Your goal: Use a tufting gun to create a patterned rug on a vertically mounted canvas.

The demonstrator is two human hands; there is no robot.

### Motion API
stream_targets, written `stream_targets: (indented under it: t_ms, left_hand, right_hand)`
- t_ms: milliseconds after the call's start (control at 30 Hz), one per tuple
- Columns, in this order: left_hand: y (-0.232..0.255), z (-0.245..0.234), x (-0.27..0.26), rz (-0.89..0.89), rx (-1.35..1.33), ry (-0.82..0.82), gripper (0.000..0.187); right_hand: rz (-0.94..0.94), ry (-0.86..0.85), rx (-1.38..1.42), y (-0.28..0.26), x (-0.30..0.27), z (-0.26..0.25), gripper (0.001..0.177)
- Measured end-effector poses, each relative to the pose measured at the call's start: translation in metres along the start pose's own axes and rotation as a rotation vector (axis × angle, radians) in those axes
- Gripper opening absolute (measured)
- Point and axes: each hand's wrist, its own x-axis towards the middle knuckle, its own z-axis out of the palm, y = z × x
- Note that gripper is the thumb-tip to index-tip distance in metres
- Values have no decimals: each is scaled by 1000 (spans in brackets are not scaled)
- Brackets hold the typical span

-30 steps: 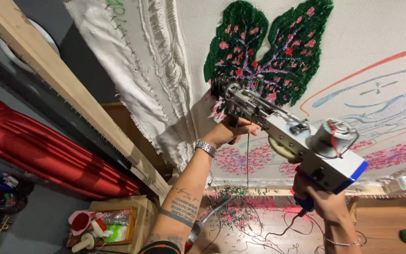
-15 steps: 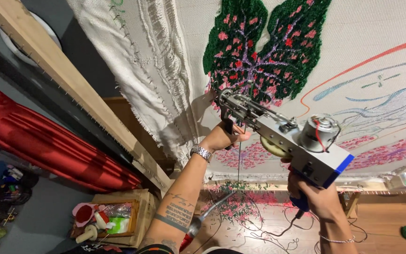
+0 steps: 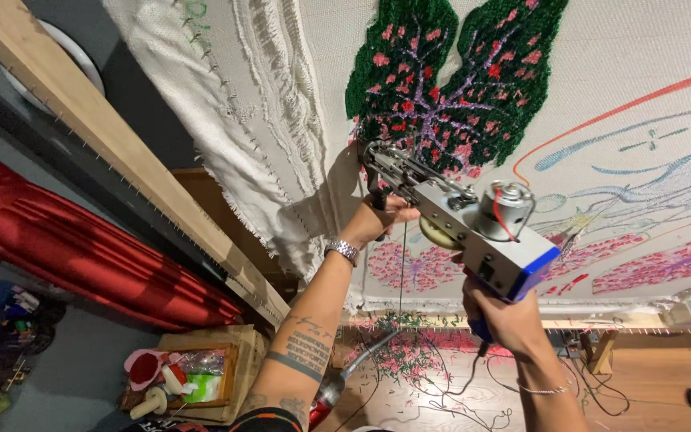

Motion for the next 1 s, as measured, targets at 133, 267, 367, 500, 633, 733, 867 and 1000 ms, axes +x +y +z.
stream_targets:
  t_ms: [133, 267, 367, 500, 633, 733, 867, 1000]
  left_hand:
    - [-60, -10, 43, -126, -27, 79, 34]
    - [-86, -15, 56, -233, -43, 176, 23]
    - [-62, -19, 41, -214, -167, 239, 13]
    - [-92, -22, 53, -63, -232, 251, 8]
    - [-131, -27, 77, -143, -550, 157, 11]
    - [-85, -25, 56, -118, -385, 195, 6]
    - [-37, -25, 36, -67, -236, 229, 14]
    - [-59, -27, 49, 218, -212, 253, 14]
  right_hand:
    - [56, 52, -59, 4, 16, 15, 23]
    - [-285, 43, -413, 23, 23, 18, 32]
    - [-272, 38, -349, 42, 24, 20, 32]
    - [40, 95, -158, 36, 18, 30, 33]
    - [-154, 99, -290, 51, 21, 26, 26]
    - [-145, 92, -283, 51, 21, 25, 26]
    - [-115, 100, -231, 45, 22, 27, 30]
    - [-160, 79, -184, 46, 24, 24, 35]
